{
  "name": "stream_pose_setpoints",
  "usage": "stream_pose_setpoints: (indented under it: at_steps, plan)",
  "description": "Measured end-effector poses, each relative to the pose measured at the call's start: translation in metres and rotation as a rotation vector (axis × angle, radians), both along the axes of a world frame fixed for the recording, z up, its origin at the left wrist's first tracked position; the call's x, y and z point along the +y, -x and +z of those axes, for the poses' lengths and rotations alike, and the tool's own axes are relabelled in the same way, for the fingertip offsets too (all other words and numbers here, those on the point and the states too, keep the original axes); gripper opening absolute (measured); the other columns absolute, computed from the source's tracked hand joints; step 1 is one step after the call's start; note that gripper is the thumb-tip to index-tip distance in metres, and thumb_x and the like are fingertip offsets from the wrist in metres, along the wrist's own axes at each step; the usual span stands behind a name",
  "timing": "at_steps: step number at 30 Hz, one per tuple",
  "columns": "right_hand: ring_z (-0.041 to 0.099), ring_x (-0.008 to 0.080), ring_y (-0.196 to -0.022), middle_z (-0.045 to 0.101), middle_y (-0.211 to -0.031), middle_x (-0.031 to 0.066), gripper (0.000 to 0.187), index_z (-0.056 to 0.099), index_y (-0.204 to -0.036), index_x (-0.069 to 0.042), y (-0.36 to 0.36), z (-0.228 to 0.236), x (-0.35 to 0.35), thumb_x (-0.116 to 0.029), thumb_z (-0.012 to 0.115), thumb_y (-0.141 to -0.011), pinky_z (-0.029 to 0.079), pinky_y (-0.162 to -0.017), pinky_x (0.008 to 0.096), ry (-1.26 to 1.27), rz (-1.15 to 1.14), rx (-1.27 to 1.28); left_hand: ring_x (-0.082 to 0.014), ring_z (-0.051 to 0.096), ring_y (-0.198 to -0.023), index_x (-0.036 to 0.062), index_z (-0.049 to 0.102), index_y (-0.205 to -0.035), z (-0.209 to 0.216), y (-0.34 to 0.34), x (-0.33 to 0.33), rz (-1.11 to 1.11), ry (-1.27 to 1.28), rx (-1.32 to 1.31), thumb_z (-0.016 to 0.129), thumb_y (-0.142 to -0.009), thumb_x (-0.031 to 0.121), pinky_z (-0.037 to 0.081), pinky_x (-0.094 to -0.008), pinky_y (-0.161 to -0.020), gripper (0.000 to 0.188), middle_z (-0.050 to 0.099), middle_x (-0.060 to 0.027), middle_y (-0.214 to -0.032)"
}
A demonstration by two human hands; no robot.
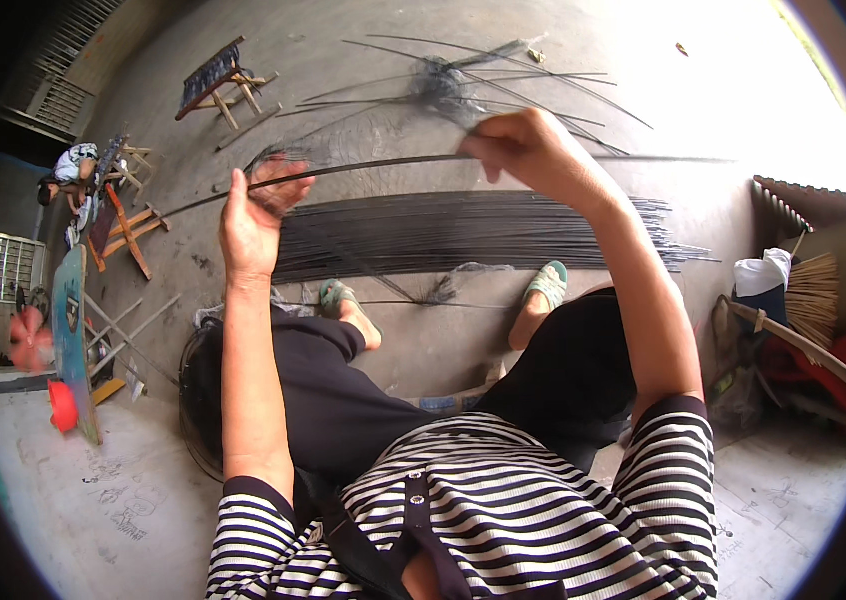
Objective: The person threads a metal rod through the mesh of a black net, pulling the netting along the rod by hand.
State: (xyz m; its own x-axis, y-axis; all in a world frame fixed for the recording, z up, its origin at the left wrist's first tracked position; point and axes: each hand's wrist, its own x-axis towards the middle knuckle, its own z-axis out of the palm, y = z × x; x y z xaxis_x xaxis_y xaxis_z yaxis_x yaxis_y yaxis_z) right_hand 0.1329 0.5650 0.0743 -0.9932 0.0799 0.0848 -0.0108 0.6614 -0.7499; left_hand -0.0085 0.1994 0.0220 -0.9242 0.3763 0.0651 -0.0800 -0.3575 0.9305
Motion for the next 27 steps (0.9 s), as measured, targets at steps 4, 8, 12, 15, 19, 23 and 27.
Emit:
stream_pose_setpoints:
  at_steps: [4,8,12,15,19,23,27]
  plan:
    - [0.064,0.0157,-0.058,0.071,-0.069,0.0032,0.016,0.087,-0.106,-0.013,0.025,-0.010,0.003,-0.028,0.083,-0.102,0.053,-0.059,0.0344,-0.181,0.191,0.442,-0.0261,0.077,-0.107,-0.0051,0.069,-0.135,-0.126,-0.028,0.057,-0.612,0.383,0.340,0.058,-0.116,0.032,0.062,-0.0388,-0.098,0.043,0.079,-0.0174,-0.120]
    - [0.071,0.0227,-0.064,0.074,-0.073,0.0049,0.015,0.087,-0.104,-0.017,0.073,-0.072,0.011,-0.032,0.082,-0.102,0.058,-0.065,0.0377,-0.305,0.032,0.262,-0.0185,0.075,-0.093,-0.0024,0.077,-0.118,-0.280,-0.130,0.088,-0.636,0.307,-0.103,0.071,-0.111,0.026,0.063,-0.0349,-0.086,0.030,0.079,-0.0104,-0.104]
    - [0.078,0.0319,-0.076,0.078,-0.084,0.0085,0.015,0.083,-0.111,-0.020,0.076,-0.225,0.017,-0.028,0.078,-0.100,0.063,-0.071,0.0418,-0.414,0.029,0.008,-0.0126,0.073,-0.078,-0.0002,0.081,-0.102,-0.349,-0.182,0.081,-0.535,0.564,-0.012,0.083,-0.106,0.023,0.064,-0.0316,-0.073,0.024,0.078,-0.0046,-0.088]
    - [0.078,0.0342,-0.083,0.078,-0.090,0.0093,0.013,0.076,-0.111,-0.017,0.062,-0.355,0.000,-0.023,0.076,-0.099,0.063,-0.076,0.0444,-0.540,0.233,-0.096,-0.0129,0.070,-0.066,0.0000,0.077,-0.094,-0.345,-0.185,0.081,-0.479,0.695,-0.181,0.086,-0.103,0.023,0.062,-0.0307,-0.065,0.026,0.074,-0.0040,-0.078]
    - [0.074,0.0293,-0.112,0.079,-0.102,0.0055,0.013,0.074,-0.113,-0.017,0.016,-0.484,-0.054,-0.021,0.071,-0.101,0.056,-0.104,0.0507,-0.913,0.237,-0.316,-0.0142,0.072,-0.064,-0.0008,0.077,-0.095,-0.323,-0.185,0.082,-0.470,0.568,-0.373,0.087,-0.102,0.021,0.063,-0.0311,-0.061,0.025,0.073,-0.0043,-0.074]
    - [0.073,0.0282,-0.114,0.076,-0.107,0.0050,0.017,0.074,-0.115,-0.020,-0.047,-0.545,-0.107,-0.023,0.068,-0.100,0.058,-0.102,0.0462,-0.879,0.315,-0.368,-0.0161,0.077,-0.070,-0.0014,0.079,-0.102,-0.314,-0.188,0.075,-0.567,0.405,-0.566,0.080,-0.107,0.019,0.065,-0.0310,-0.064,0.021,0.076,-0.0052,-0.079]
    - [0.077,0.0408,-0.113,0.079,-0.109,0.0158,0.026,0.081,-0.121,-0.019,-0.081,-0.544,-0.099,-0.023,0.068,-0.099,0.063,-0.094,0.0486,-0.499,0.268,-0.643,-0.0189,0.081,-0.080,0.0013,0.081,-0.118,-0.310,-0.171,0.072,-0.507,0.195,-0.740,0.075,-0.110,0.022,0.068,-0.0327,-0.073,0.022,0.081,-0.0086,-0.091]
